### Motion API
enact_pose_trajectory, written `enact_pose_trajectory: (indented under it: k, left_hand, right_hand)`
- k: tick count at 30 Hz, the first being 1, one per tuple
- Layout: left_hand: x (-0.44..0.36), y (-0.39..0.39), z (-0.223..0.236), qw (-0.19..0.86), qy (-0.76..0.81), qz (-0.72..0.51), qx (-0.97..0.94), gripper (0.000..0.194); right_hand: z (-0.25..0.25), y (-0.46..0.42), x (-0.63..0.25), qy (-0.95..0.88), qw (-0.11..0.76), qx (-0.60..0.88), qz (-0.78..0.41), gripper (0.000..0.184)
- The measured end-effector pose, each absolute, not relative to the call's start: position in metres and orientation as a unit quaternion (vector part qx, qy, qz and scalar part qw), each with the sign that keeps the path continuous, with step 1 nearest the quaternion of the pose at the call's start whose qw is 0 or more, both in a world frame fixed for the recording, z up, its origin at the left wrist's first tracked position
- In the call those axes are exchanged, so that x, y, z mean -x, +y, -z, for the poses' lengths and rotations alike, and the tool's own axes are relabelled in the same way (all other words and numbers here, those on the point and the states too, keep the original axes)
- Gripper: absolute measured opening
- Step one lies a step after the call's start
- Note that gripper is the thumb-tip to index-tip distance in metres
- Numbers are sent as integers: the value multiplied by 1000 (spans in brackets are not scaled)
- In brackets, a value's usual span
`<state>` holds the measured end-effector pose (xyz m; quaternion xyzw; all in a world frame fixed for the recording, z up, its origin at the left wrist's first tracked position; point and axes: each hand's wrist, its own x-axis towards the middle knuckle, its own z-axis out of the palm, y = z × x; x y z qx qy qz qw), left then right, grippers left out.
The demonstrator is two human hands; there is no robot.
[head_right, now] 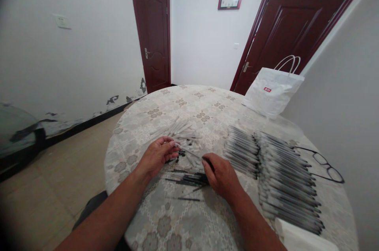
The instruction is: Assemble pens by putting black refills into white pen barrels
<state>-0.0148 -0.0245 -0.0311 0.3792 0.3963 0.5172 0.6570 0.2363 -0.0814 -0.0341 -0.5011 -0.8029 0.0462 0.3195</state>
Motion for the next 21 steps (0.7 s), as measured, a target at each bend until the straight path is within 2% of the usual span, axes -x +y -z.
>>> enact_pose_trajectory:
  k: [9,17,21]
  left_hand:
    - [13,-26,30,662,395,-507,-386,27]
    - [11,-28,27,668,396,-499,-384,26]
    - [11,-29,24,675,384,-500,-383,25]
  right_hand:
    - [35,-81,-237,-801,325,501,-51,18]
    - [36,-81,-225,-814,339,471,12,21]
    - [34,-83,-219,-797,361,483,-33,24]
